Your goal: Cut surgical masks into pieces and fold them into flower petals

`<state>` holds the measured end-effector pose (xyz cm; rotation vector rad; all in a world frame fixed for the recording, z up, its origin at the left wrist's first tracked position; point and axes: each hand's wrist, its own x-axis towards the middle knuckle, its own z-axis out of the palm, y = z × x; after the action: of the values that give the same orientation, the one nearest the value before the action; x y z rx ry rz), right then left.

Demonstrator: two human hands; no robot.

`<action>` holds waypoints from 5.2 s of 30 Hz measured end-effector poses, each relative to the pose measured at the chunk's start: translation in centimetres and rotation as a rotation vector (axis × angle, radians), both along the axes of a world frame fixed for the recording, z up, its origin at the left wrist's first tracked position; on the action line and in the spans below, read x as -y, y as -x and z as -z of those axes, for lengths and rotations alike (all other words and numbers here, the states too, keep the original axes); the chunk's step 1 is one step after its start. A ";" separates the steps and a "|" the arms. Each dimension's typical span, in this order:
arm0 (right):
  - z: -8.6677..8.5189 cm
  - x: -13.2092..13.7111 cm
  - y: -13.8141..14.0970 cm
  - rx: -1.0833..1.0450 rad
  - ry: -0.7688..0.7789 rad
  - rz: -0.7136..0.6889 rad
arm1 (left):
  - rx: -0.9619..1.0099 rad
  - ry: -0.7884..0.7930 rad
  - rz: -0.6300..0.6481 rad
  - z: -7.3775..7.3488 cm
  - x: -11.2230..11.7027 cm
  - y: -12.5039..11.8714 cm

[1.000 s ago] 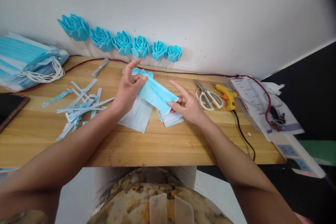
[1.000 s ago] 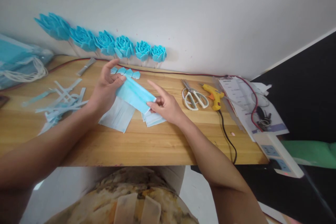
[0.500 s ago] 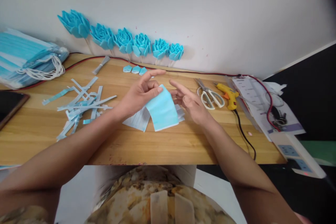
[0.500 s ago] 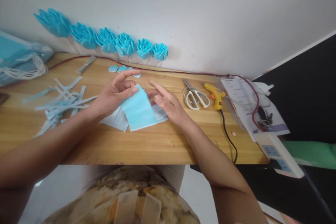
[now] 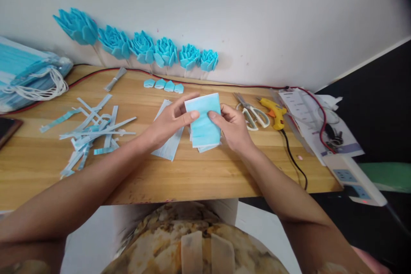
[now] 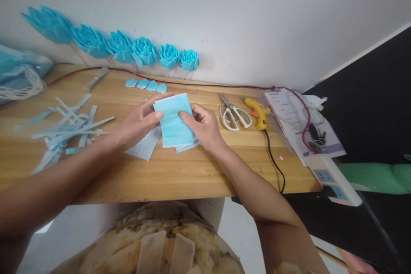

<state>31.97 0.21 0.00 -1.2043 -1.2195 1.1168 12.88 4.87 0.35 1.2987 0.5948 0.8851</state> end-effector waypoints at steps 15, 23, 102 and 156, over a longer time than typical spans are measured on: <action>-2.1 0.1 -1.8 0.278 -0.133 -0.203 | -0.363 -0.086 0.176 -1.6 0.9 0.3; -1.3 0.3 -0.7 0.326 -0.189 -0.060 | -0.472 -0.299 0.207 -0.4 0.6 -0.1; -0.6 -1.5 -3.0 0.534 -0.411 0.457 | 0.090 0.122 -0.087 0.9 0.5 -0.7; 0.2 -2.2 -3.5 0.454 -0.406 0.392 | -0.342 -0.220 -0.018 1.3 0.1 -0.2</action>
<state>35.47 2.36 -0.24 -1.3357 -1.3839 0.2903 13.09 4.77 -0.96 1.6647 0.7926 0.7628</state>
